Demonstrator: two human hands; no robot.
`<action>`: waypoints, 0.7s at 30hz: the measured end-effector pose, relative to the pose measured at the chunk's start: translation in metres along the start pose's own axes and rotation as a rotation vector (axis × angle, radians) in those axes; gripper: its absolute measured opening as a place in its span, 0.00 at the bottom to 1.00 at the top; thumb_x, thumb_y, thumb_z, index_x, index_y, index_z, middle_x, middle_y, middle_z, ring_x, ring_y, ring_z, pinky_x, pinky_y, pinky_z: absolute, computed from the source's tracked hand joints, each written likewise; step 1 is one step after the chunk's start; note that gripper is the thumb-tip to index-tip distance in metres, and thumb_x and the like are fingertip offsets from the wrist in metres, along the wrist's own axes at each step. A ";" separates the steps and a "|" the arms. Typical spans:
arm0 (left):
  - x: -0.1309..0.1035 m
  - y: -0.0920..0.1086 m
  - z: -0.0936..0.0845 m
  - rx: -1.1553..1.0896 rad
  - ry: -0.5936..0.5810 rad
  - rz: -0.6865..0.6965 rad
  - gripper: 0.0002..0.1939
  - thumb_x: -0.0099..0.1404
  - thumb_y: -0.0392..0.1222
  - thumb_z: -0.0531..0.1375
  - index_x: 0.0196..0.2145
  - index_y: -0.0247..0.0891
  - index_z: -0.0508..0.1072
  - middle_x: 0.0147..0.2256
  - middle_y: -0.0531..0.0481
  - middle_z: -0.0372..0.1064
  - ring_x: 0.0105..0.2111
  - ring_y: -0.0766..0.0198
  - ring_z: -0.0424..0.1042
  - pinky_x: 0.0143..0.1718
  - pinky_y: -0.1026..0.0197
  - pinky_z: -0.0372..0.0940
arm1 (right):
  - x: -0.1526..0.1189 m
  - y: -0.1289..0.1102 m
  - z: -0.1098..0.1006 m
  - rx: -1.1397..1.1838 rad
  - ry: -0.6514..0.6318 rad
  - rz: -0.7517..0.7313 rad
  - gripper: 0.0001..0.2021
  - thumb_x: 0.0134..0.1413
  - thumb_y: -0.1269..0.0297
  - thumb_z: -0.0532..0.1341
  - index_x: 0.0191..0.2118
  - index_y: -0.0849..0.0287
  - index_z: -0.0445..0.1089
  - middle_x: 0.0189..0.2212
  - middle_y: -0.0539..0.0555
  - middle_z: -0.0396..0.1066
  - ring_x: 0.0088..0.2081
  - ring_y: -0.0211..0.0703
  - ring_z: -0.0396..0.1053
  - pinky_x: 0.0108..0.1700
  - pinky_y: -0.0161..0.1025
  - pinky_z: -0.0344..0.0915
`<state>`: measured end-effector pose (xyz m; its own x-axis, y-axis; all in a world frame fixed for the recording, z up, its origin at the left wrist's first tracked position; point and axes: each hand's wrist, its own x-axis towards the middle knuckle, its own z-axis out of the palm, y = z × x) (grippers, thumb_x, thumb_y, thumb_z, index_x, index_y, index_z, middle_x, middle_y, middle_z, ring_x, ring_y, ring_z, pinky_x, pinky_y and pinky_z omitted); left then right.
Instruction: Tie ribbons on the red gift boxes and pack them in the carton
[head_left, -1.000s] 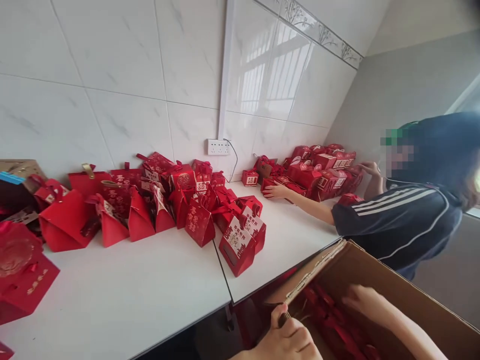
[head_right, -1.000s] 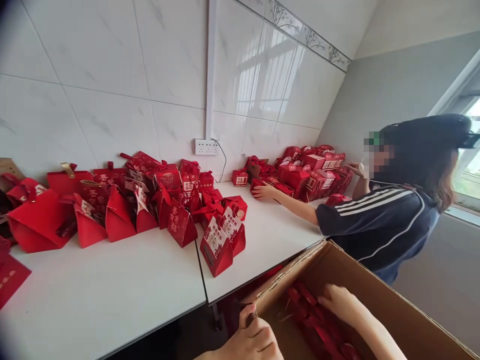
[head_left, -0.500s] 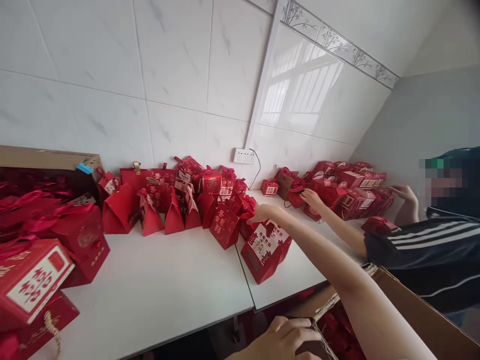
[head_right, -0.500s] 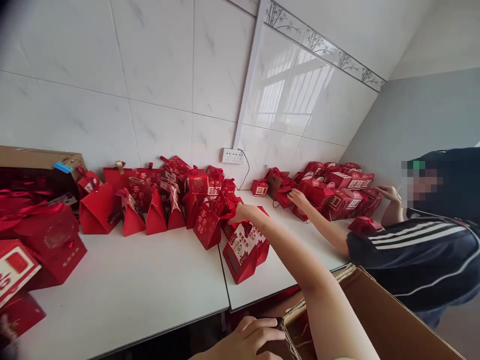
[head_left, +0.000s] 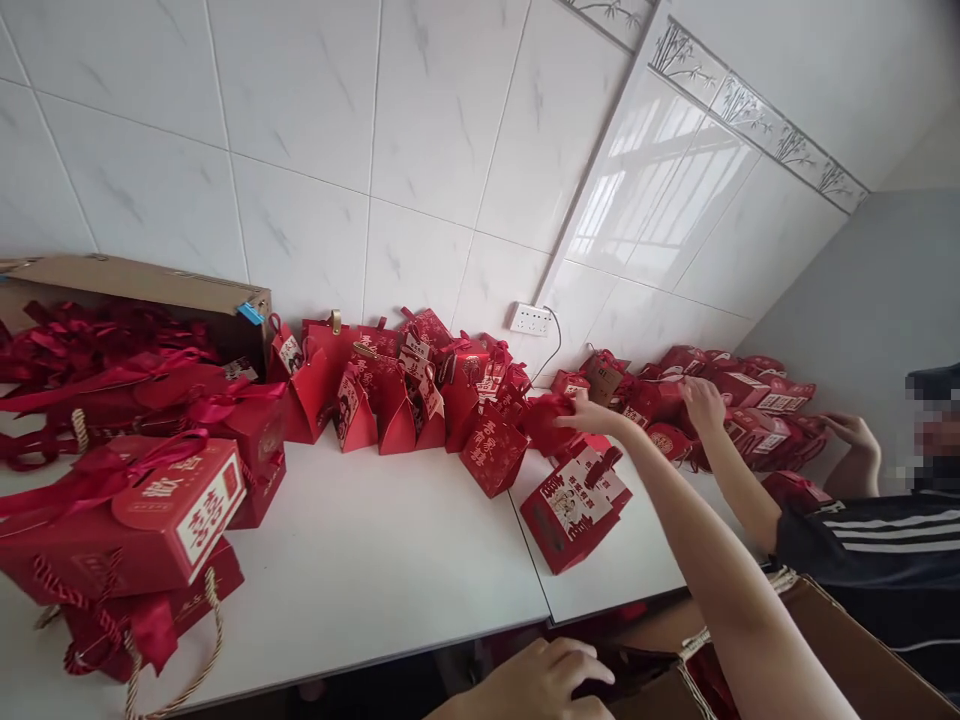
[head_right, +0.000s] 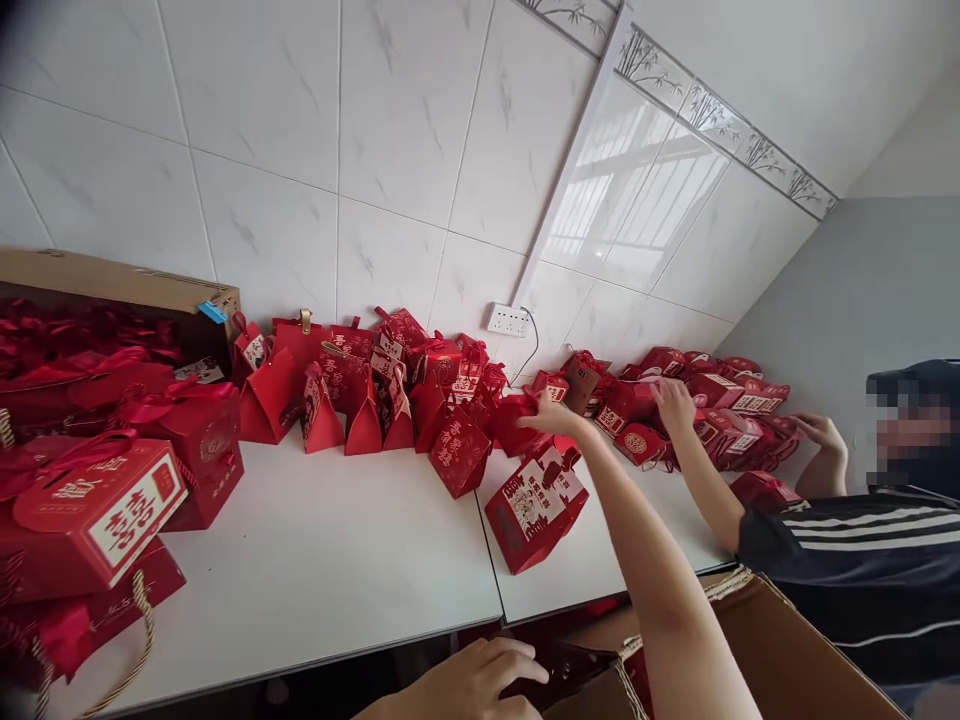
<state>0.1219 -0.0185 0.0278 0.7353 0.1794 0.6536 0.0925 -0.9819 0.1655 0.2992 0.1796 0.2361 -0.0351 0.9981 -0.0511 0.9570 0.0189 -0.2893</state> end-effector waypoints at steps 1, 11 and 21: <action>-0.003 -0.002 0.001 0.009 0.023 -0.002 0.08 0.67 0.46 0.57 0.42 0.44 0.71 0.48 0.52 0.68 0.51 0.63 0.65 0.45 0.65 0.65 | -0.010 0.002 -0.010 0.076 0.033 0.012 0.37 0.46 0.45 0.62 0.57 0.65 0.55 0.46 0.67 0.70 0.42 0.55 0.72 0.43 0.46 0.70; 0.017 0.010 0.037 -0.001 0.055 0.097 0.05 0.66 0.44 0.57 0.38 0.42 0.70 0.44 0.51 0.71 0.45 0.64 0.69 0.38 0.67 0.66 | -0.137 0.019 0.038 1.300 0.069 0.009 0.32 0.46 0.34 0.43 0.44 0.54 0.64 0.41 0.61 0.73 0.40 0.59 0.72 0.35 0.55 0.70; 0.083 0.049 0.020 -0.199 -0.167 0.137 0.26 0.63 0.41 0.55 0.58 0.35 0.56 0.59 0.38 0.54 0.60 0.49 0.53 0.55 0.48 0.57 | -0.256 0.044 0.033 0.573 0.363 -0.134 0.34 0.38 0.54 0.68 0.54 0.56 0.61 0.46 0.60 0.68 0.48 0.57 0.67 0.51 0.54 0.64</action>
<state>0.2006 -0.0529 0.0753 0.8338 0.0168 0.5518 -0.1367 -0.9621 0.2359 0.3410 -0.0766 0.2046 0.0523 0.9477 0.3148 0.6447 0.2087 -0.7354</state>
